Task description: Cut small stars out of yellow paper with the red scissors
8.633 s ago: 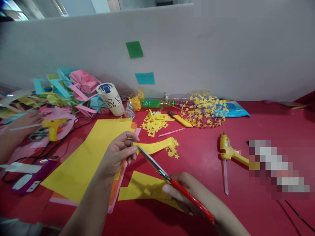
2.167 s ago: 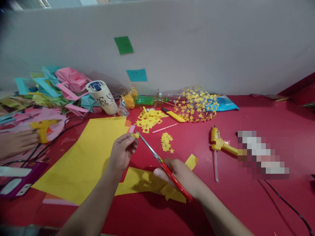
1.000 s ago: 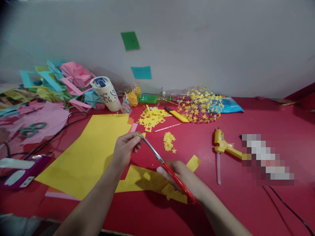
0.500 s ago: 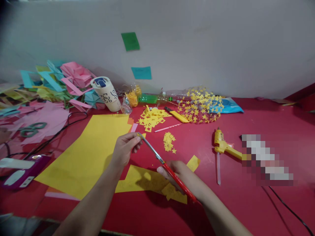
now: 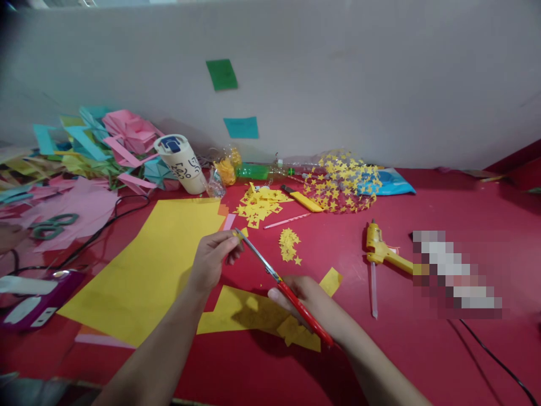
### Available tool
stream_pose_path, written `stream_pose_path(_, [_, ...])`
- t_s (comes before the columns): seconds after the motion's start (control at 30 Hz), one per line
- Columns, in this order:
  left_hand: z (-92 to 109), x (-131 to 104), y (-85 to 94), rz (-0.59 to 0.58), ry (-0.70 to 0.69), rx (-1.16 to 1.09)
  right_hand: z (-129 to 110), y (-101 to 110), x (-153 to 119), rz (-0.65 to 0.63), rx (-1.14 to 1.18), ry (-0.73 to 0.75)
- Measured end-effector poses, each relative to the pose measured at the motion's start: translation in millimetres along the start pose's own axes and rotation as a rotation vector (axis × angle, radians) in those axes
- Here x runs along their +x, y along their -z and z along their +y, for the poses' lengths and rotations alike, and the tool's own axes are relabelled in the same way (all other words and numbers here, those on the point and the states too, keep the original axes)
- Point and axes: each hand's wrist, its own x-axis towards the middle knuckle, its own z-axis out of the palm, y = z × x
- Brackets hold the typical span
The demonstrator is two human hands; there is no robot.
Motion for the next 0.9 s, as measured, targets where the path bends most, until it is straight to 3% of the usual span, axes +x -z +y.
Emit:
stream_pose_path(0.47, [-5, -3, -2.6, -0.046, -0.062, -0.022, -5, -10, -3, -0.069, 0.119, 0.032])
stream_pose_path(0.9, [-5, -6, -9.1, -0.015, -0.067, -0.045, -1, -15, -3, -0.047, 0.144, 0.05])
